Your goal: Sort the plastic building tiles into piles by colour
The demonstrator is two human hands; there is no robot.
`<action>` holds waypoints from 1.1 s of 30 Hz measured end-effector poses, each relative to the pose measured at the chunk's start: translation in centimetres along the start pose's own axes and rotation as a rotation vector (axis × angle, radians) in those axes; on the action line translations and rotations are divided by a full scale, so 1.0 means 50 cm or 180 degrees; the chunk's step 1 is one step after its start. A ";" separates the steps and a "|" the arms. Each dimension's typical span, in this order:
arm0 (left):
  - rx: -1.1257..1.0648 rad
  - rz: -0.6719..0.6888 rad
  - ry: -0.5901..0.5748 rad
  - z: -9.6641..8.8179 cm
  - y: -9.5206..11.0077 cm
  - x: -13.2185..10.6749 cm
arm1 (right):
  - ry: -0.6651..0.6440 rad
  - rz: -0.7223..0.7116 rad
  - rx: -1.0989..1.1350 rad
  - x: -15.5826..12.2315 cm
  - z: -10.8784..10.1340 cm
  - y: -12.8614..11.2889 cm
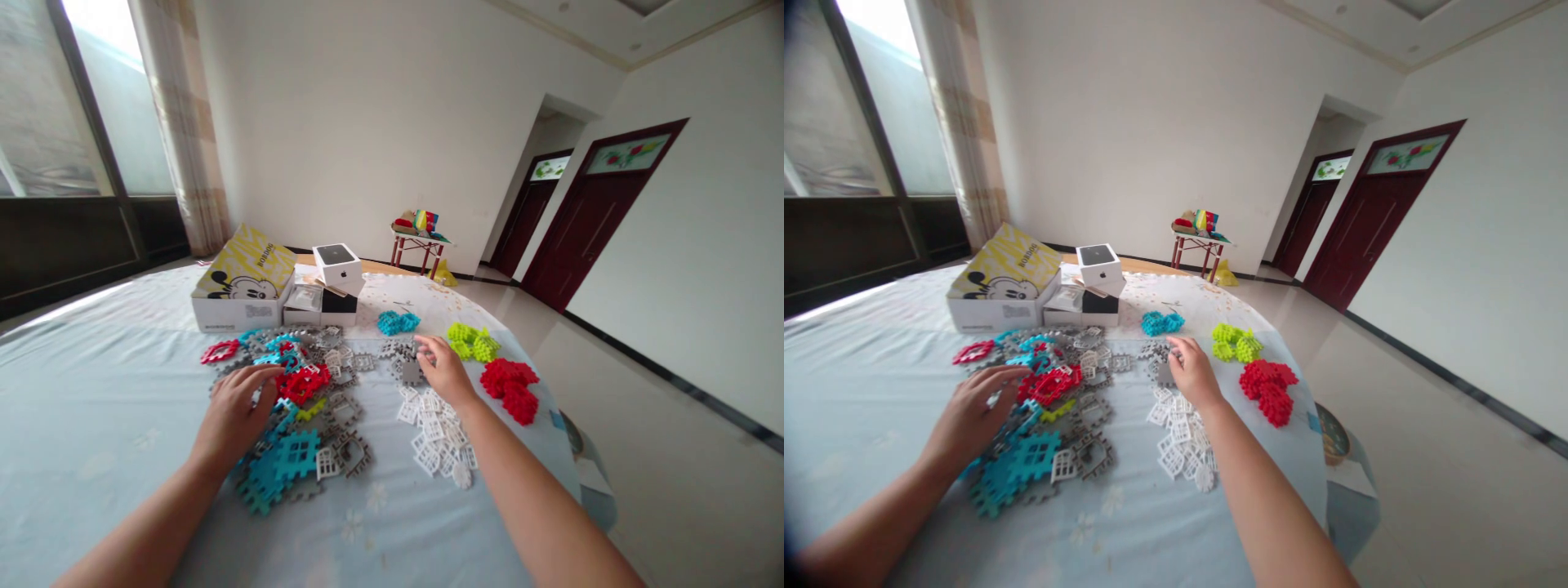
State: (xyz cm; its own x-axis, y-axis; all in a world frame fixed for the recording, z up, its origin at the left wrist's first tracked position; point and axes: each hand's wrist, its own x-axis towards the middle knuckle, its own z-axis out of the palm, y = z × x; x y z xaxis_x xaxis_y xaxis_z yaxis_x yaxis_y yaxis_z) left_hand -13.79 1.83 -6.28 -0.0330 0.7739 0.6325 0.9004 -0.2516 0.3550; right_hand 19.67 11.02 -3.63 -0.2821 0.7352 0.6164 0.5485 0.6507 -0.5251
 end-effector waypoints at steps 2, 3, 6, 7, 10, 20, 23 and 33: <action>-0.0015 -0.0035 -0.0006 0.001 0.003 0.000 | -0.0373 -0.0035 0.0165 -0.021 0.012 -0.049; -0.0030 -0.0049 -0.0013 0.002 0.004 0.000 | -0.0640 -0.0111 0.0231 -0.033 0.019 -0.074; -0.0078 -0.0083 -0.0051 0.004 0.008 0.000 | -0.1458 -0.0454 0.0349 -0.066 0.036 -0.139; -0.0088 -0.0096 -0.0059 0.005 0.008 0.000 | -0.1681 -0.0566 0.0373 -0.075 0.040 -0.154; -0.0110 -0.0126 -0.0077 0.009 0.008 0.000 | -0.2101 -0.0789 0.0365 -0.095 0.052 -0.177; -0.0201 -0.0236 -0.0085 0.019 -0.002 0.001 | -0.1666 -0.0687 0.0456 -0.111 0.065 -0.172; -0.0231 -0.0232 -0.0081 0.020 -0.004 0.000 | -0.1066 -0.0303 0.0406 -0.097 0.054 -0.152; -0.0321 -0.0275 -0.0100 0.022 -0.004 -0.001 | 0.0240 0.1175 0.0026 0.024 0.000 0.027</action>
State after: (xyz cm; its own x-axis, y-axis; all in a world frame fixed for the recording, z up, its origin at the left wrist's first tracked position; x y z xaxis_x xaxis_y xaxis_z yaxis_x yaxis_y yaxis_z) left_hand -13.49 2.48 -7.14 -0.0935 0.8126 0.5753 0.8466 -0.2393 0.4754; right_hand 20.09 12.78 -3.60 -0.0074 0.9047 0.4260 0.5961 0.3461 -0.7245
